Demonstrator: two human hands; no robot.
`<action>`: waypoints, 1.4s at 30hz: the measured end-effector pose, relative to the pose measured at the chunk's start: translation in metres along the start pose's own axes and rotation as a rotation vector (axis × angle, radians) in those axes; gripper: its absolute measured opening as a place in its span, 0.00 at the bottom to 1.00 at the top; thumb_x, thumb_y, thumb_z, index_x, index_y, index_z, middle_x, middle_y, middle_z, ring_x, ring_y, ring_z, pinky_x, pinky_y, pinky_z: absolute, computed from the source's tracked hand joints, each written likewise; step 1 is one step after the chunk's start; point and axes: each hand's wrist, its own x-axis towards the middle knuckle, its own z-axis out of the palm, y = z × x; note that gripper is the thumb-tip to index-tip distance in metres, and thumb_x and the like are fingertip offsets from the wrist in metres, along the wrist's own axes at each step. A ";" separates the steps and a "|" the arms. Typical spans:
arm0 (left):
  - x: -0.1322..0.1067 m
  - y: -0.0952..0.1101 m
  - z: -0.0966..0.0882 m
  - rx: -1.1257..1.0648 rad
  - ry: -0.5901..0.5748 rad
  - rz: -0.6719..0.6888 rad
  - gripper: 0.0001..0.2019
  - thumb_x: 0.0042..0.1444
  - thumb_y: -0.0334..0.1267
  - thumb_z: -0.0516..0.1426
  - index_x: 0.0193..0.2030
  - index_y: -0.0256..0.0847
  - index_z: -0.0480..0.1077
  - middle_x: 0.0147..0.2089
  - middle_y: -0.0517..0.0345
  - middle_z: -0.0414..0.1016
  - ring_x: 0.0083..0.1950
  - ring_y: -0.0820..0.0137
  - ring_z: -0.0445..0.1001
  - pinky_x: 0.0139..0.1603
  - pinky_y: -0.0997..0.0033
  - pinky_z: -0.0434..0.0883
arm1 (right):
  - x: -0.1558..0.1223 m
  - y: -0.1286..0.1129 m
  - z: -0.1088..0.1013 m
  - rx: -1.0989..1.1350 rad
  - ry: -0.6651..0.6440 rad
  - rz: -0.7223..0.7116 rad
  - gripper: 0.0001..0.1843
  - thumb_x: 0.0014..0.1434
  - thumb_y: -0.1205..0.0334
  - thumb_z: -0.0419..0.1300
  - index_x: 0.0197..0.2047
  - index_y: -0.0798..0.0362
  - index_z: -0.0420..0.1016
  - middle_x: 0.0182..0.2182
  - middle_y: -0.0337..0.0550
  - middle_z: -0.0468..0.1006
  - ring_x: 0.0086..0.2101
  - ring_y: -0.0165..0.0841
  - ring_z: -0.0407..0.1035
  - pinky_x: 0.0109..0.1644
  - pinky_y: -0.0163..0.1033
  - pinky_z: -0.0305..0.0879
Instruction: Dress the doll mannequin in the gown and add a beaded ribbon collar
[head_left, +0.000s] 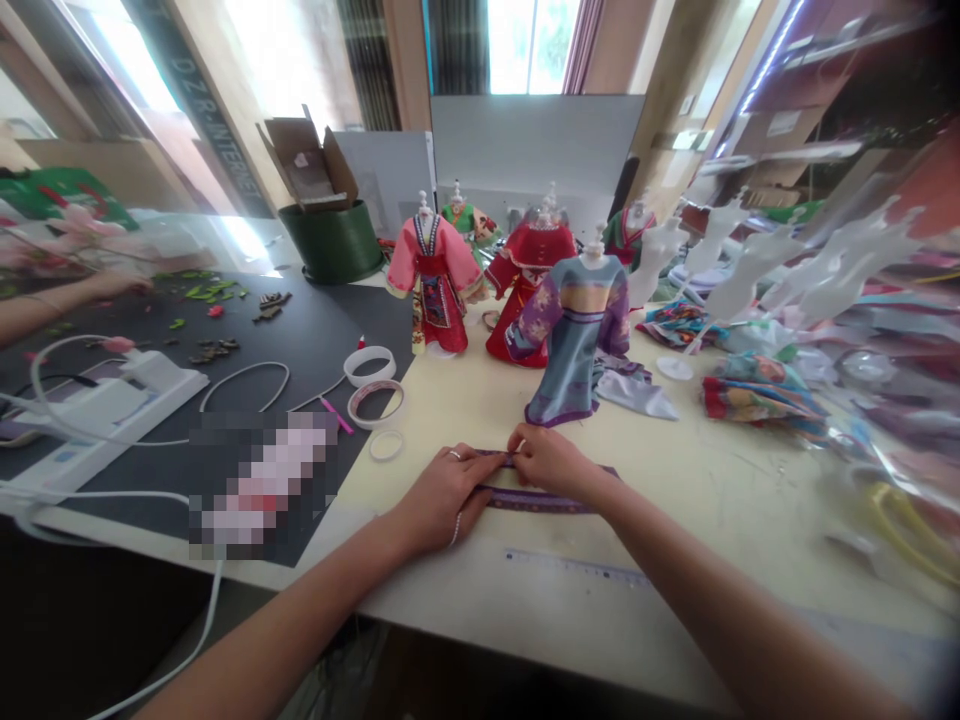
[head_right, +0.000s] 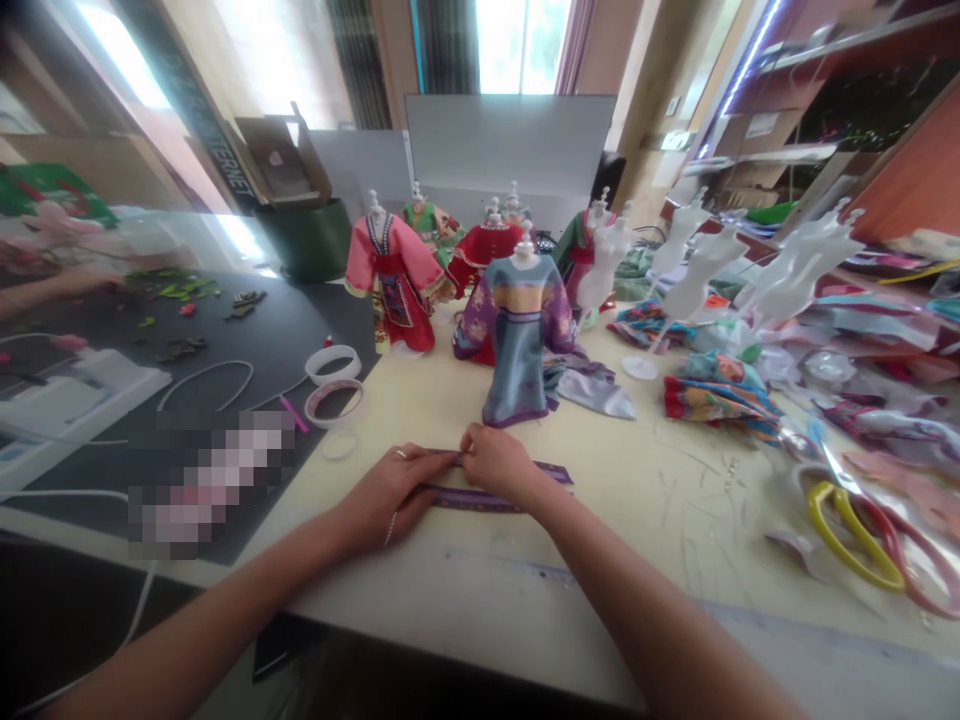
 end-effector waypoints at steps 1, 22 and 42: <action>0.001 0.000 0.000 0.002 -0.007 -0.012 0.23 0.54 0.30 0.51 0.58 0.39 0.58 0.46 0.48 0.72 0.46 0.60 0.67 0.46 0.56 0.65 | 0.000 0.000 0.000 0.004 -0.004 0.000 0.09 0.51 0.67 0.53 0.37 0.53 0.70 0.28 0.43 0.75 0.28 0.31 0.65 0.27 0.32 0.52; 0.034 -0.012 0.013 -0.625 0.058 -0.177 0.10 0.54 0.24 0.48 0.42 0.37 0.64 0.40 0.52 0.77 0.43 0.69 0.75 0.45 0.69 0.70 | -0.005 0.007 0.006 0.040 0.038 -0.013 0.11 0.50 0.69 0.51 0.39 0.55 0.65 0.28 0.43 0.74 0.28 0.32 0.64 0.28 0.32 0.51; 0.032 -0.015 0.011 -0.486 0.077 -0.140 0.15 0.51 0.23 0.48 0.44 0.38 0.66 0.41 0.54 0.73 0.43 0.67 0.71 0.47 0.65 0.67 | -0.011 -0.007 0.008 -0.070 0.114 -0.198 0.04 0.53 0.69 0.49 0.34 0.54 0.61 0.25 0.39 0.69 0.24 0.28 0.60 0.26 0.33 0.45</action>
